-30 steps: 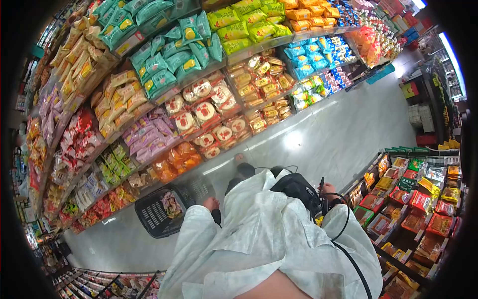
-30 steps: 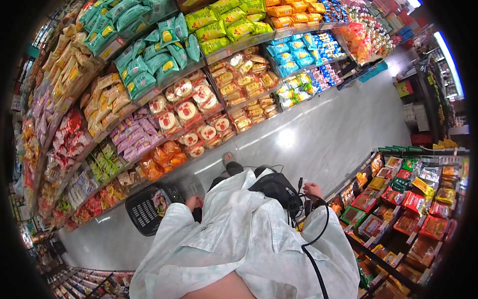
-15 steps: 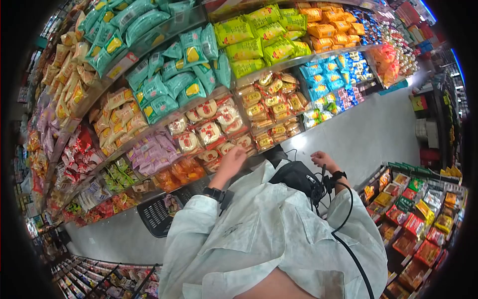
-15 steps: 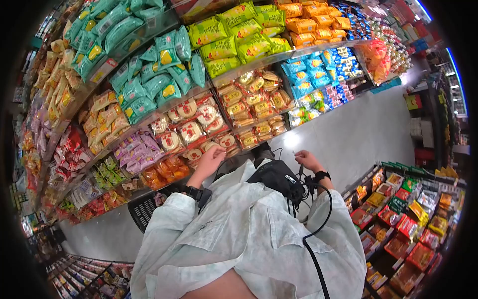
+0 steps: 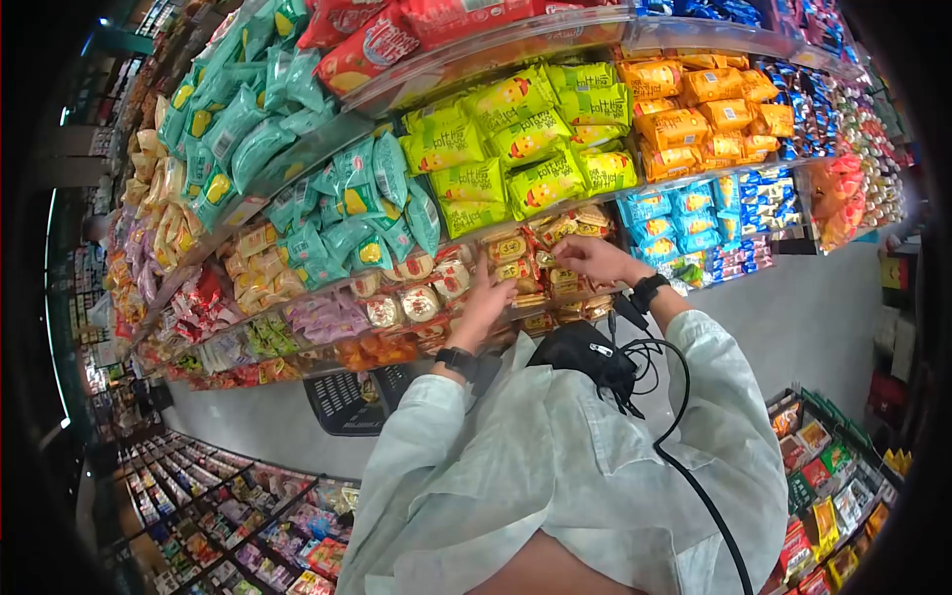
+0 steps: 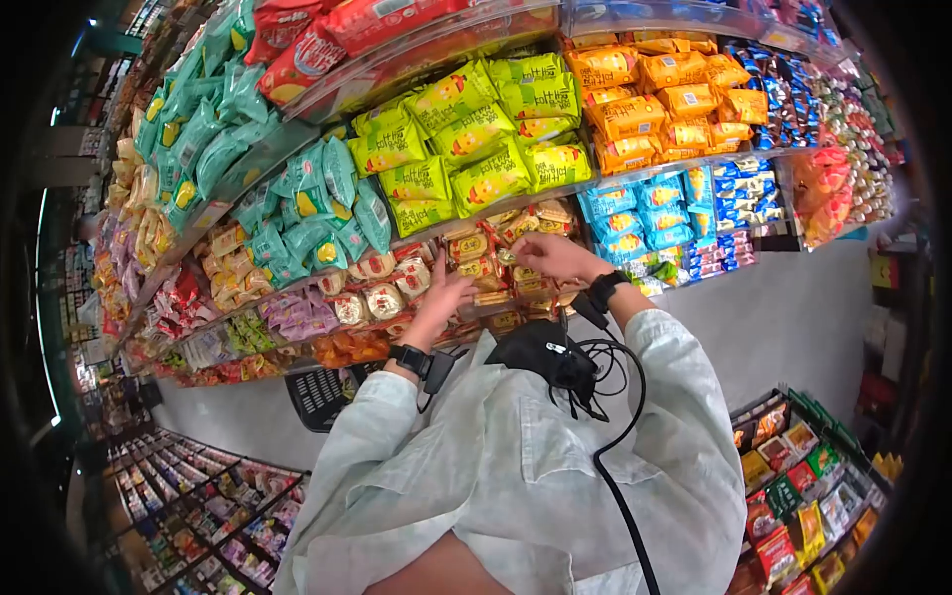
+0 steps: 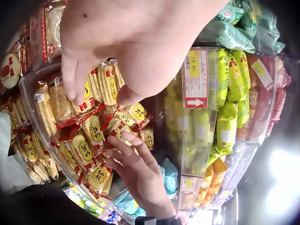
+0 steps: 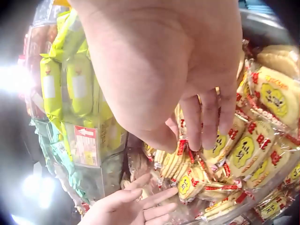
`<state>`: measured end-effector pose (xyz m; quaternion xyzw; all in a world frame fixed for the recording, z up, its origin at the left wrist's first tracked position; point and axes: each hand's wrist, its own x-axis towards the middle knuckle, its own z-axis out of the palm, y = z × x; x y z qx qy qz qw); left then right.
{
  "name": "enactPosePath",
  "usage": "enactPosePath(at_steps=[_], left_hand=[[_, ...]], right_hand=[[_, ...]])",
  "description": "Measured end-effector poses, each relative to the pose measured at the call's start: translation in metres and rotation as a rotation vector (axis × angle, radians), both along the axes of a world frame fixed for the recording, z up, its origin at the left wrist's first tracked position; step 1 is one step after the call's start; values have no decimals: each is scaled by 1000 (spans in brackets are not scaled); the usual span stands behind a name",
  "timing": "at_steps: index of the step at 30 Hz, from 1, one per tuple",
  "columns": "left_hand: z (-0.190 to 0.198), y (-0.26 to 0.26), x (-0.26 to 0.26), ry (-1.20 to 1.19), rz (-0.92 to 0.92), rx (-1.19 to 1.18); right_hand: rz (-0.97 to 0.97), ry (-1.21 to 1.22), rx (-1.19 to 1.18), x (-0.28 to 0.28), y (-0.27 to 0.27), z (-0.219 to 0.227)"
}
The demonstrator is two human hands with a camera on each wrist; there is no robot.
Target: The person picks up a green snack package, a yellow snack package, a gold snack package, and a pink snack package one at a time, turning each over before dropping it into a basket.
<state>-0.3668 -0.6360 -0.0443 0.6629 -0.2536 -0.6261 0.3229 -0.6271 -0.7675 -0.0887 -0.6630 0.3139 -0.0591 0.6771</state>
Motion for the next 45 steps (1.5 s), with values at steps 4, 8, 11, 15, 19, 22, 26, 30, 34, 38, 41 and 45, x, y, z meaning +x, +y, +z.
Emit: enactPosePath(at_steps=[4, 8, 11, 15, 19, 22, 26, 30, 34, 38, 41, 45], left_hand=[[-5, -7, -14, 7, 137, 17], [-16, -6, -20, 39, 249, -2], [-10, -6, -20, 50, 280, -2], [-15, 6, -12, 76, 245, -50], [-11, 14, -10, 124, 254, -63], [2, 23, -3, 188, 269, -113], [20, 41, 8, 180, 267, -239], [45, 67, 16, 232, 186, -368], [52, 120, 29, 206, -4, -474], [42, 176, 31, 291, -61, -459], [37, 214, 29, 269, -153, -414], [35, 249, 22, 237, -194, -446]], right_hand=[[104, 20, 15, 29, -8, 13], [124, 0, -153, 46, 4, -11], [150, 9, -18, 43, 4, -10], [67, -21, 162, 29, 8, 11], [-9, -4, 212, 16, 19, 30], [-77, -20, 177, 9, 37, 50], [-167, -53, 95, 5, 73, 92], [-266, -31, 78, 2, 127, 125], [-453, -68, 50, 4, 211, 124], [-529, 8, 43, 2, 275, 133], [-581, 45, 59, -3, 319, 137], [-617, 25, 56, -7, 355, 142]])
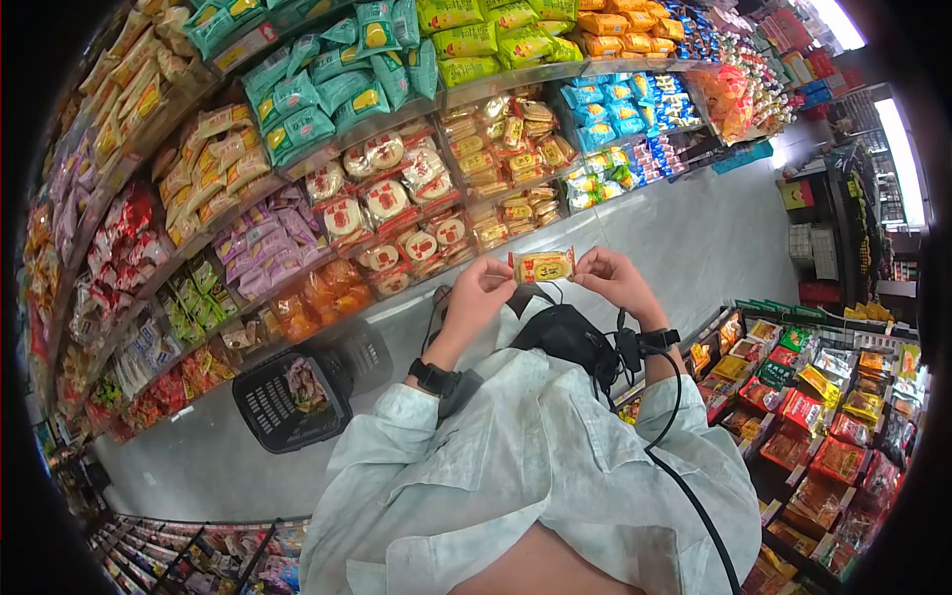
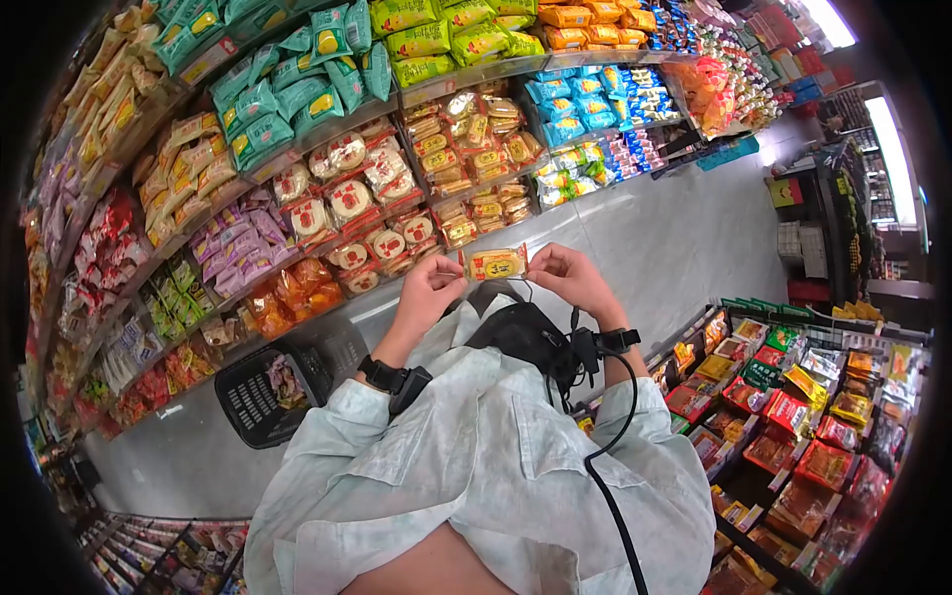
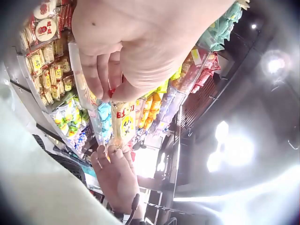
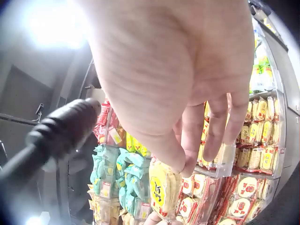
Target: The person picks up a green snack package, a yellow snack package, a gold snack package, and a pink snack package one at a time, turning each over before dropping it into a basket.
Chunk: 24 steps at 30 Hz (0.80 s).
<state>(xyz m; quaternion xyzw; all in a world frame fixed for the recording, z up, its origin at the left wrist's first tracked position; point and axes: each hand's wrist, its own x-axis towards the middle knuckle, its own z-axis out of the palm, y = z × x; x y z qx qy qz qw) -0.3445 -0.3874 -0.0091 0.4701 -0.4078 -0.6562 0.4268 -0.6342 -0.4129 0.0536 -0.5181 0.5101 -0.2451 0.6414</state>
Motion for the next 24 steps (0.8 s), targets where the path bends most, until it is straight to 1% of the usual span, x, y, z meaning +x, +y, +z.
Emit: enactPosePath(at_steps=[2, 4, 7, 10, 13, 14, 15, 16, 17, 18, 20, 22, 24], left_hand=[[4, 20, -3, -13, 7, -10], [16, 38, -5, -27, 23, -12], [25, 76, -11, -31, 81, 16], [29, 120, -18, -85, 53, 51], [24, 175, -28, -111, 94, 76], [27, 195, -31, -104, 120, 88], [27, 220, -32, -84, 135, 108], [29, 245, -34, -58, 160, 127], [30, 256, -34, -30, 194, 109], [30, 262, -30, -52, 208, 121], [31, 305, -26, -88, 237, 194], [30, 336, -20, -119, 299, 191], [29, 361, -15, -131, 367, 184]], right_hand=[[-23, -44, 5, -2, 19, -3], [-41, -83, 17, -4, 35, -6], [-22, -115, 32, -5, 64, -6], [24, -131, 61, -16, 94, -27], [103, -124, 86, -29, 129, -52], [120, -160, 102, -30, 141, -59], [128, -148, 112, -24, 152, -50], [160, -186, 149, -23, 170, -54], [201, -223, 149, -20, 172, -57], [219, -232, 165, -15, 178, -61], [259, -256, 207, -2, 197, -63], [319, -265, 223, 15, 211, -67], [372, -234, 231, 35, 224, -56]])
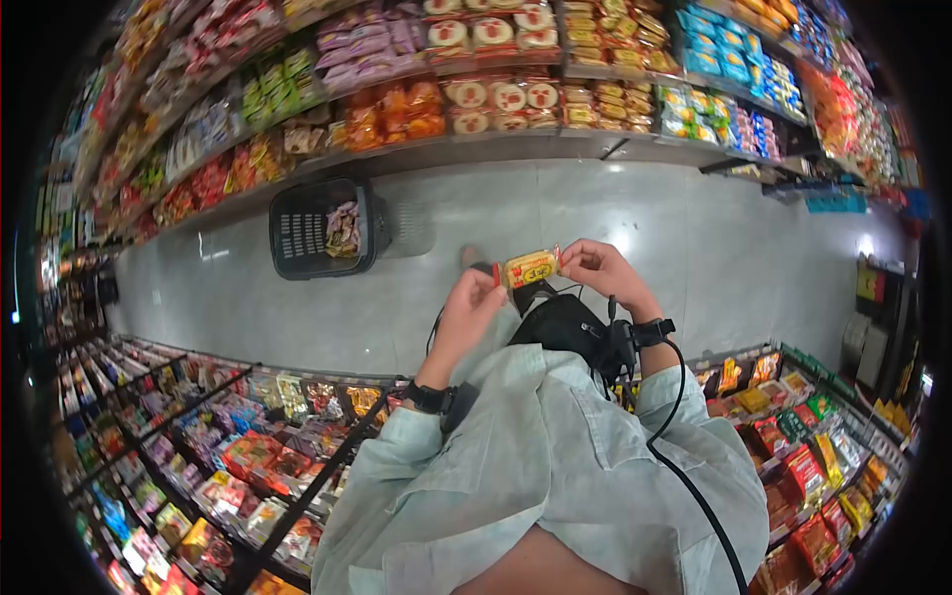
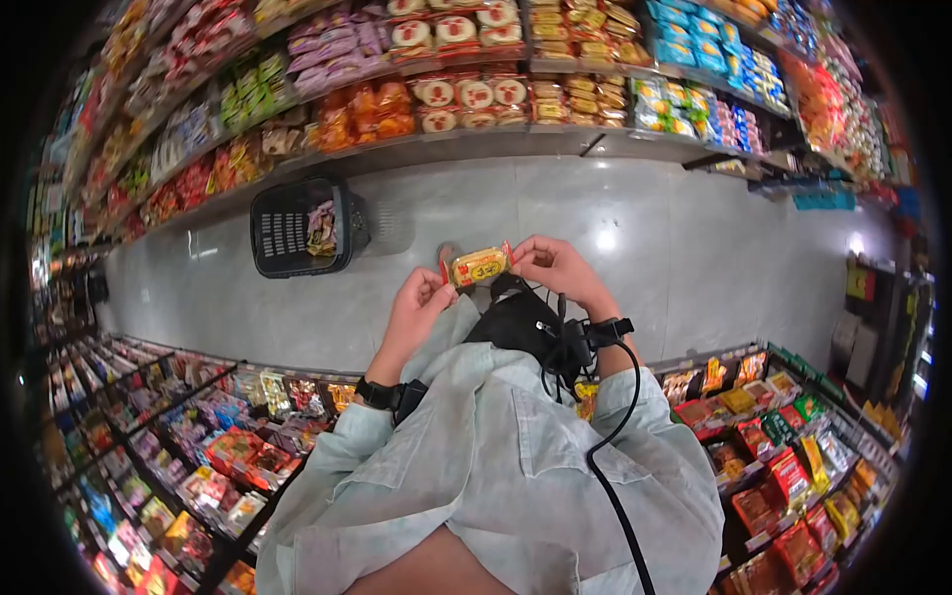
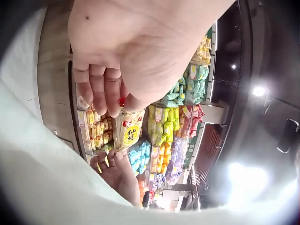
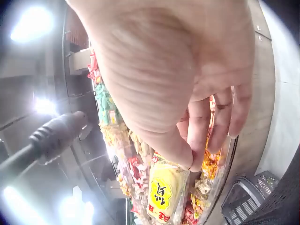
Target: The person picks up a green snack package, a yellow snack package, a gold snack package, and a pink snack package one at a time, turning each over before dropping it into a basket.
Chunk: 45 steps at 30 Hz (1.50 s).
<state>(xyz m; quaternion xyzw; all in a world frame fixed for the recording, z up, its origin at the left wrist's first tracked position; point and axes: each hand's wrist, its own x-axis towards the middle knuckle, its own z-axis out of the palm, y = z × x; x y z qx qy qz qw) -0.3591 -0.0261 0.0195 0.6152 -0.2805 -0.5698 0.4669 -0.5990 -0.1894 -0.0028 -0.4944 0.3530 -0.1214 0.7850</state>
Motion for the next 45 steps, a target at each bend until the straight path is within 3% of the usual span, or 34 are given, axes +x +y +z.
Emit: enactPosePath(at_steps=[3, 6, 9, 13, 16, 19, 22, 25, 28, 32, 36, 40, 45], left_hand=[[0, 38, 7, 46, 127, 14], [-13, 83, 24, 33, 135, -46], [3, 128, 50, -229, -51, 99], [3, 211, 93, -133, -23, -16], [-24, 276, 129, -121, 80, -104], [-41, 323, 158, 49, 349, -127], [-25, 351, 190, -27, 350, 41], [-7, 356, 209, 157, 570, -107], [-13, 350, 229, 188, 737, -206], [-16, 350, 284, 149, 774, -135], [-17, 326, 342, 122, 885, -116], [9, 295, 402, 215, 1017, -18], [-13, 259, 458, -65, 911, -35]], right_hand=[[100, 63, -74, 30, 19, 8], [222, 119, -130, 62, 42, 10], [326, 148, -187, 100, 74, 10], [452, 162, -204, 162, 137, 15], [564, 147, -231, 215, 185, 12], [741, 152, -245, 261, 220, 16], [793, 115, -205, 305, 240, 25], [788, 104, -219, 346, 249, 22], [798, 96, -210, 394, 248, 22], [844, 81, -109, 462, 239, 29], [880, -4, -148, 540, 211, 2], [845, -32, 10, 617, 186, -1], [904, -116, 80, 674, 149, -10]])
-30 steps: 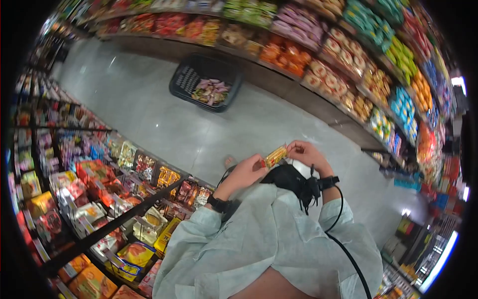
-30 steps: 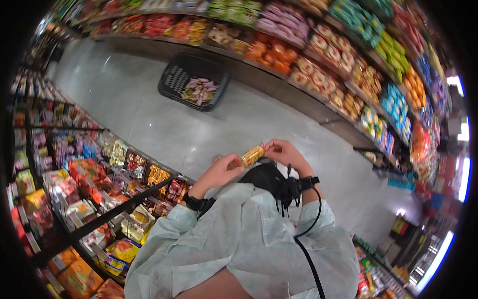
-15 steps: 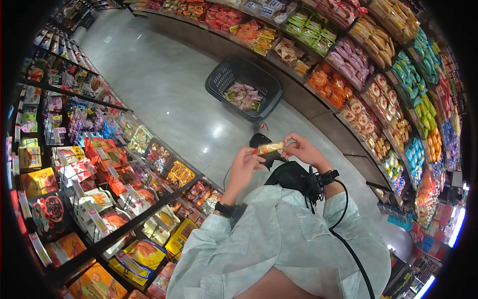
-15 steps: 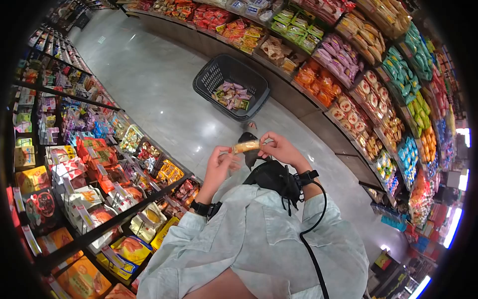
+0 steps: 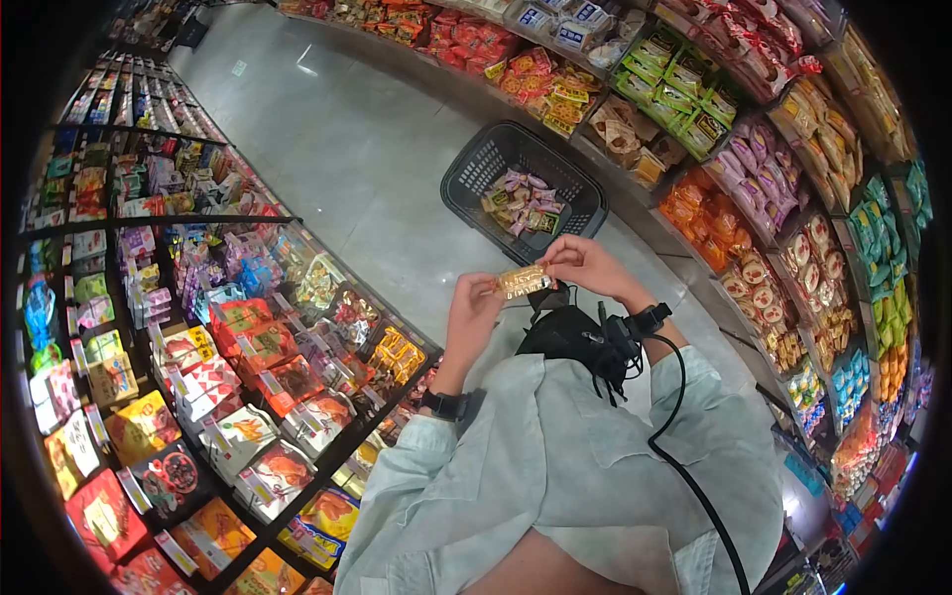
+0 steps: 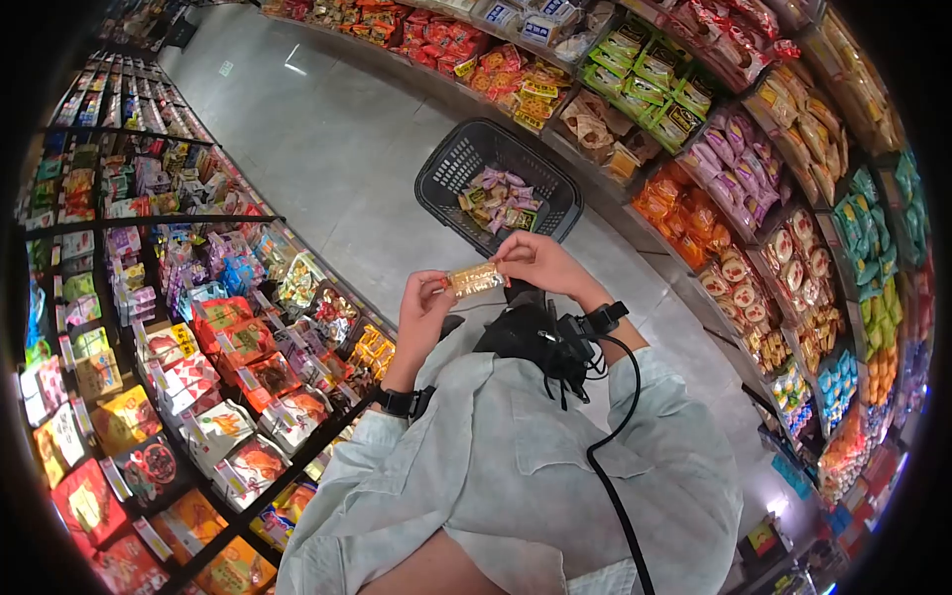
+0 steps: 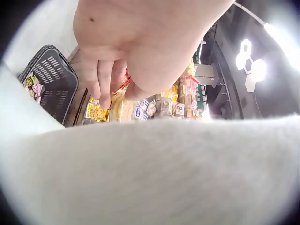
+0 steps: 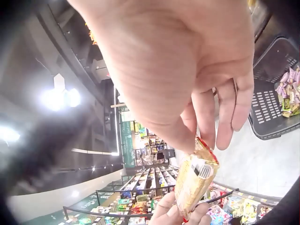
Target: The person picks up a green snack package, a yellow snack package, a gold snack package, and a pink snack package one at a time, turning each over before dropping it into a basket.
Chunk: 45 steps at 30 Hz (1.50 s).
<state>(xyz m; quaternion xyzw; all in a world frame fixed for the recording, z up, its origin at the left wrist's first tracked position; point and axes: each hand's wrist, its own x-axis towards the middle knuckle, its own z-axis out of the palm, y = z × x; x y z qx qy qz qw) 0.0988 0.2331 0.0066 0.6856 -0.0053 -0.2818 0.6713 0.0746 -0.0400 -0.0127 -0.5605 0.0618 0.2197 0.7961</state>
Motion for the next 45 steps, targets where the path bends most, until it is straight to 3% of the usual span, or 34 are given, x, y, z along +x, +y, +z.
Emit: enactPosePath(at_steps=[10, 15, 17, 22, 25, 29, 35, 39, 45], left_hand=[[-3, -52, 99, 87, -148, -68], [-1, -56, 151, 69, -271, -64], [-17, -52, 176, 124, -355, -96], [-32, -28, 243, 123, -557, -9], [-60, -10, 275, 162, -571, 23], [-109, 13, 301, 224, -621, 151], [-135, 3, 302, 255, -873, 269], [-111, -38, 273, 179, -1138, 207], [-84, -102, 213, 138, -1271, 93]], right_hand=[[-311, 25, -168, 24, -40, -9], [-487, 83, -288, 23, -38, 2], [-608, 89, -304, 15, -33, 5], [-853, 333, -424, -13, -3, 33], [-932, 384, -597, -38, 27, 37], [-1054, 553, -561, -86, 85, 29], [-1257, 734, -428, -150, 181, 28], [-1396, 744, -376, -155, 225, 44], [-1498, 741, -253, -182, 260, 36]])
